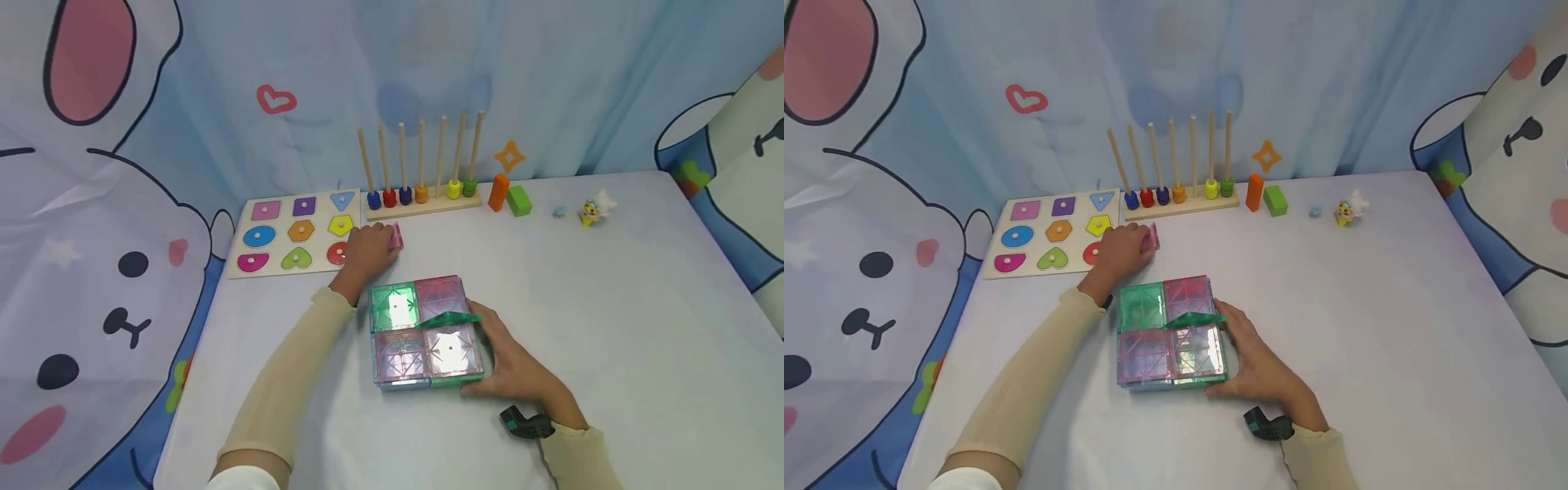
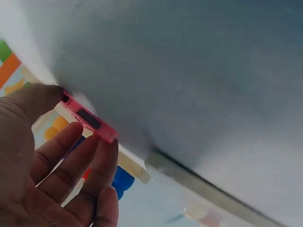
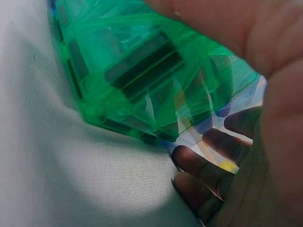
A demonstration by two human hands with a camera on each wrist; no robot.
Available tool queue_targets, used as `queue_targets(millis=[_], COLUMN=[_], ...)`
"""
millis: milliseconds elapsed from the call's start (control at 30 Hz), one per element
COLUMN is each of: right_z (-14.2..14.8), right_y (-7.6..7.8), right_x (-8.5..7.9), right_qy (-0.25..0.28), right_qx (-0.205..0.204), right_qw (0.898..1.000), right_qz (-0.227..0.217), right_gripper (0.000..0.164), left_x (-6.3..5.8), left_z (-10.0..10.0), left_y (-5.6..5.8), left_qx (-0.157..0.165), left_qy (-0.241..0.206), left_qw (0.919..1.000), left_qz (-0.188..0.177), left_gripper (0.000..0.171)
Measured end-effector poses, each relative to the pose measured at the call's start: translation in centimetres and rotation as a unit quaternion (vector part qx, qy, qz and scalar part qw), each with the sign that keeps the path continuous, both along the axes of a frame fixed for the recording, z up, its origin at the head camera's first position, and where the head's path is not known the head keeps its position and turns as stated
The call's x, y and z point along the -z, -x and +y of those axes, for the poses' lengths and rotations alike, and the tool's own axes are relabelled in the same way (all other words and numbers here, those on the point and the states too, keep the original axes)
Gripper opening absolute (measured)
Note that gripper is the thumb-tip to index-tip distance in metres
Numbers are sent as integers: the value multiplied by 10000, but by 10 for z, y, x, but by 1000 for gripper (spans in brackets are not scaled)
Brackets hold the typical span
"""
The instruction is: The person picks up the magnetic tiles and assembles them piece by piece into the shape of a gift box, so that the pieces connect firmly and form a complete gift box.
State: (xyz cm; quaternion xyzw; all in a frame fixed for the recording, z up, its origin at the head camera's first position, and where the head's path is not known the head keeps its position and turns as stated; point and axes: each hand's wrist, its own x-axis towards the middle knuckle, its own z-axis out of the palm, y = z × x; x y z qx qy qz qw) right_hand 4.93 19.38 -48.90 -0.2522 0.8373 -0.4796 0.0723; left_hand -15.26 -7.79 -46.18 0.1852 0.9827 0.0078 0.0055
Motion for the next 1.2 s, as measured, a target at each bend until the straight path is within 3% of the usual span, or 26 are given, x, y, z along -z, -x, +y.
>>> queue_targets(millis=[100, 200, 267, 333, 467, 533, 700, 833, 900, 1000, 1100, 1200], right_z=[0, 0, -4, -9, -14, -13, -4, -2, -2, -4, -4, 0], right_y=[-2, -5, -10, -17, -27, -25, -14, -13, -12, -9, -10, -13], right_x=[-2, -4, 1, 7, 12, 10, -1, 0, 1, 2, 1, -3], right_qy=[-132, -296, -289, -259, -246, -219, -221, -64, 31, 7, -87, -34], right_qx=[62, 80, 95, 125, 154, 216, 374, 224, 171, 214, 148, 37], right_qw=[9999, 9995, 9995, 9995, 9994, 9994, 9990, 9995, 9995, 9994, 9998, 9988], right_qz=[-27, -26, -86, -124, -188, -129, 100, 213, 280, 269, 38, -481], right_gripper=[134, 133, 133, 133, 132, 132, 131, 130, 129, 129, 126, 123], left_x=[-1, 0, 8, 16, 28, 26, 15, 16, 16, 9, -8, -31], left_z=[1, 3, 1, -2, -7, -6, 0, -5, -10, -22, -33, -38], left_y=[-4, -10, -15, -23, -36, -36, -24, -21, -19, -20, -39, -74], left_qx=[222, 430, 550, 566, 635, 635, 665, 618, 439, 2, -522, -485], left_qy=[220, 480, 656, 771, 845, 825, 456, 196, -115, -1015, -2161, -3096], left_qw=[9987, 9954, 9927, 9921, 9939, 9944, 9952, 9969, 9981, 9931, 9722, 9468], left_qz=[399, 706, 855, 808, 316, 202, 559, 434, 413, 583, 730, 732], left_gripper=[31, 30, 30, 33, 37, 40, 29, 25, 24, 27, 28, 26])
